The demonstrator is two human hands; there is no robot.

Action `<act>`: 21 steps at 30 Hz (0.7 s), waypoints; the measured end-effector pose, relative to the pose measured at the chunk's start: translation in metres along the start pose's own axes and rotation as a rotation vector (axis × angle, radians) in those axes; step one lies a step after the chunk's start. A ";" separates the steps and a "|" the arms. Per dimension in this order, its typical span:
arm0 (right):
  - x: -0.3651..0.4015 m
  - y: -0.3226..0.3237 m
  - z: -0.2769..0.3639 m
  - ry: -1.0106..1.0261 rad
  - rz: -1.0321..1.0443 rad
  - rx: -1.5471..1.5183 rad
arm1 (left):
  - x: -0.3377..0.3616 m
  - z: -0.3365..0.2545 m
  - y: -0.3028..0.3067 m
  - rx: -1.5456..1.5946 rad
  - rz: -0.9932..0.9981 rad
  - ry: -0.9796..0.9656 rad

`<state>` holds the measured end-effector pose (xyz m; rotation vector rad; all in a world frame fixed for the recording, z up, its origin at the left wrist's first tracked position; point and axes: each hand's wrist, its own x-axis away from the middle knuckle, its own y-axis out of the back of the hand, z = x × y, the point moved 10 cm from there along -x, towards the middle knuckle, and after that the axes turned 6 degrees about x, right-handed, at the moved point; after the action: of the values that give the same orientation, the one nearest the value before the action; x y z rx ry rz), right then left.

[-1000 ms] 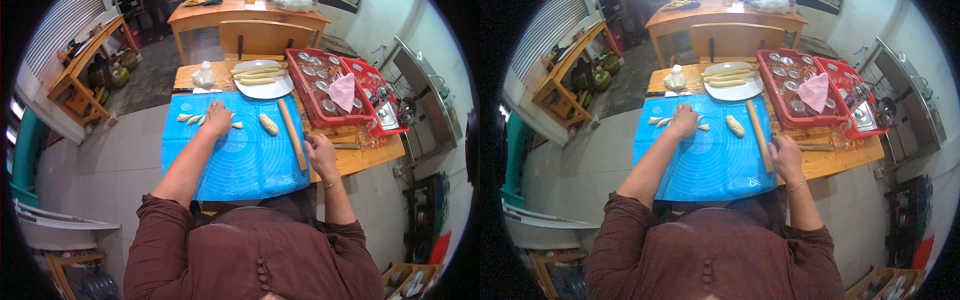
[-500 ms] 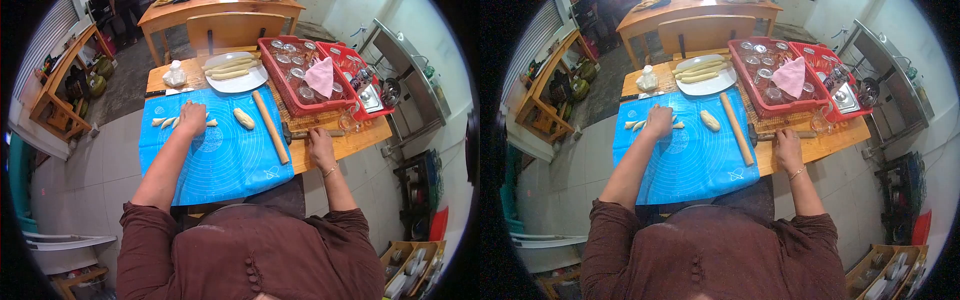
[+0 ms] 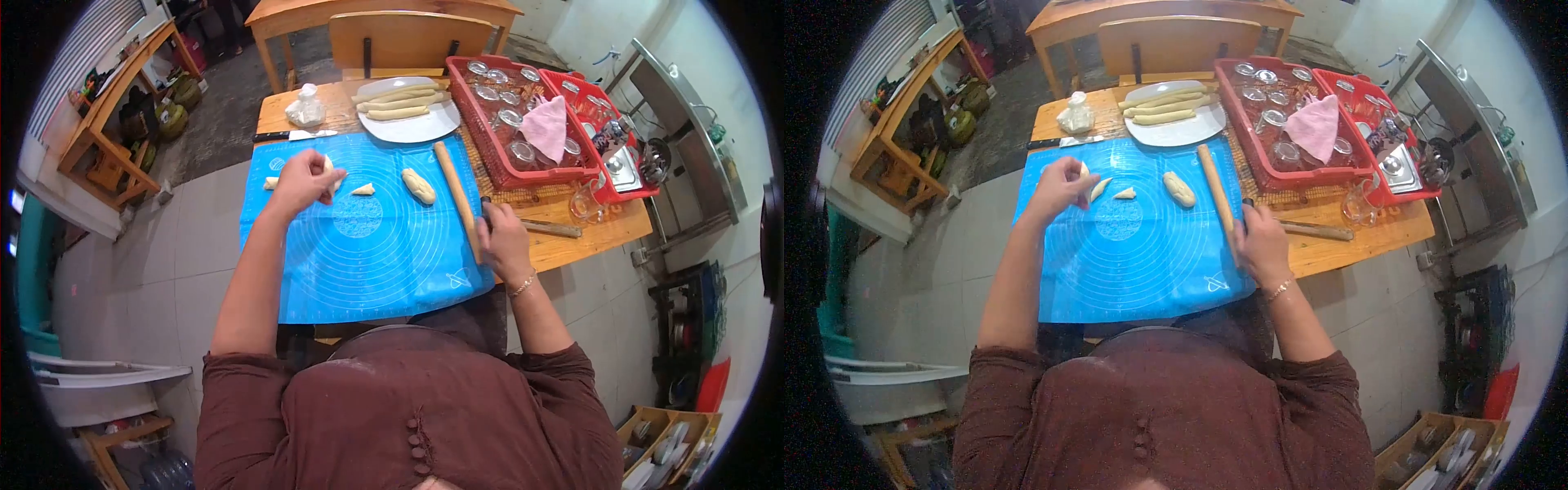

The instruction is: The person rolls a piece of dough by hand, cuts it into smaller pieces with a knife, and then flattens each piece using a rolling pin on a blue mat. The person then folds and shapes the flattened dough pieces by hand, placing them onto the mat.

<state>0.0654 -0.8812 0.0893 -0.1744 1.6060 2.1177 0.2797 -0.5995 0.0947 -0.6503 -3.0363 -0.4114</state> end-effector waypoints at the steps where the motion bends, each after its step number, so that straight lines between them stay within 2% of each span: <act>1: -0.004 -0.007 0.015 0.028 0.025 0.124 | 0.018 0.007 -0.004 -0.023 0.063 0.085; 2: -0.007 -0.016 0.026 0.060 0.052 0.246 | 0.036 0.019 -0.008 -0.043 0.123 0.175; 3: -0.011 -0.024 0.029 0.063 0.066 0.240 | 0.051 0.029 -0.015 -0.050 0.182 0.222; 8: -0.019 -0.041 0.032 0.042 0.086 0.273 | 0.097 0.067 -0.014 -0.129 0.044 0.233; 12: -0.021 -0.047 0.016 -0.083 0.170 0.338 | 0.102 0.081 -0.010 -0.045 -0.022 0.205; 16: -0.007 -0.025 0.006 -0.156 0.154 0.175 | 0.095 0.099 0.003 -0.177 -0.065 0.134; 18: 0.006 -0.013 0.000 -0.156 0.103 -0.058 | 0.097 0.101 0.004 -0.226 -0.036 0.197; 19: 0.013 -0.009 0.001 -0.154 0.109 -0.058 | 0.100 0.095 0.005 -0.224 -0.038 0.204; 21: 0.024 0.009 0.013 -0.073 0.041 -0.280 | 0.108 0.091 0.008 -0.107 -0.086 0.271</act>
<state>0.0432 -0.8643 0.0918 -0.1540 1.2770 2.3462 0.1885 -0.5252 0.0154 -0.4276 -2.8060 -0.6127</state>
